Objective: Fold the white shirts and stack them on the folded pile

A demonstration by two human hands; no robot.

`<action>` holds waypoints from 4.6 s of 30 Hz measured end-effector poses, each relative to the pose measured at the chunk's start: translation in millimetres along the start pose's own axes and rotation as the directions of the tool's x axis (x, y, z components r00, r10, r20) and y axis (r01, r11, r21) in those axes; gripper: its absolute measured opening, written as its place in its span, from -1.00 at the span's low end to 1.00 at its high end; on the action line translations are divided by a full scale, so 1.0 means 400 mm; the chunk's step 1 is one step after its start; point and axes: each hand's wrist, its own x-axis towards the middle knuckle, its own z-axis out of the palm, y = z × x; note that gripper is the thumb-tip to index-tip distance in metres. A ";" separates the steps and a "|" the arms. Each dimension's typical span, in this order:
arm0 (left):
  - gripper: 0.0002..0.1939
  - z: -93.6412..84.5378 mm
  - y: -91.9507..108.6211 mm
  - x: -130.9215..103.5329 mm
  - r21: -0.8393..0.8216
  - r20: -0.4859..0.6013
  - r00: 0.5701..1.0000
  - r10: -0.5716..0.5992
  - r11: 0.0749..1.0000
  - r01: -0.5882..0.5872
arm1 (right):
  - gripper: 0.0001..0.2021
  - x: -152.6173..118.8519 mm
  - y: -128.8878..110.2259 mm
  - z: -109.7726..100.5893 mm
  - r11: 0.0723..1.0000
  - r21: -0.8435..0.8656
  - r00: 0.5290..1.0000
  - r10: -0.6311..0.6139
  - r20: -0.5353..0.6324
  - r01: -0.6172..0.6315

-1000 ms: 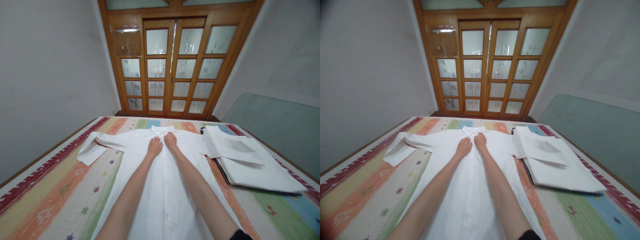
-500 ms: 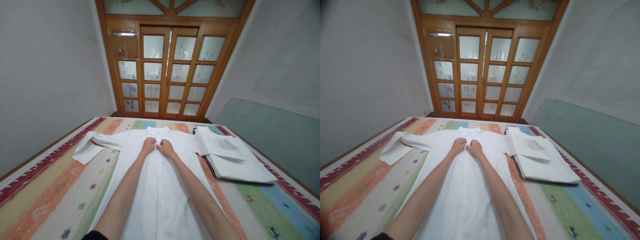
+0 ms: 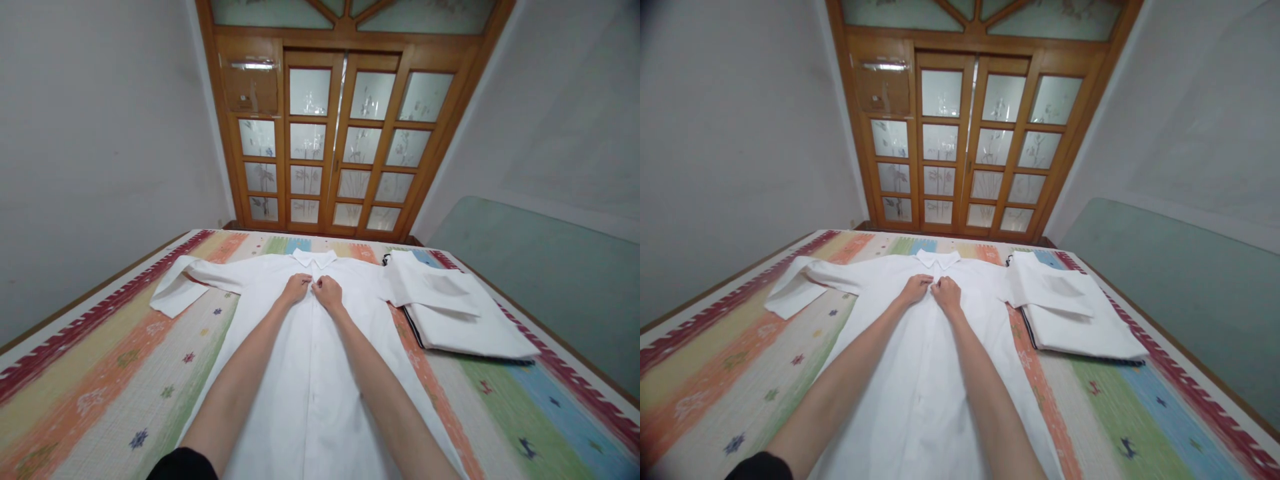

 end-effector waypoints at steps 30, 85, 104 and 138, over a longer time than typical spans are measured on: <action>-0.83 -0.022 0.083 0.004 0.044 0.029 0.971 -0.236 0.971 0.235 | -0.84 -0.002 0.032 0.001 0.964 0.243 0.994 -0.099 -0.038 0.105; -0.85 -0.006 0.100 -0.036 -0.250 -0.017 0.923 -0.384 0.895 0.368 | -0.79 0.026 0.049 0.012 0.943 0.328 0.998 -0.060 0.023 0.049; -0.73 0.026 0.104 -0.046 0.047 -0.148 0.971 -0.185 0.980 0.194 | -0.76 0.034 0.059 0.027 0.975 0.205 0.991 -0.103 0.090 0.083; -0.82 0.021 0.074 -0.034 0.107 -0.132 0.973 -0.190 0.973 0.204 | -0.79 0.033 0.063 0.031 0.953 0.289 0.993 -0.108 0.051 0.089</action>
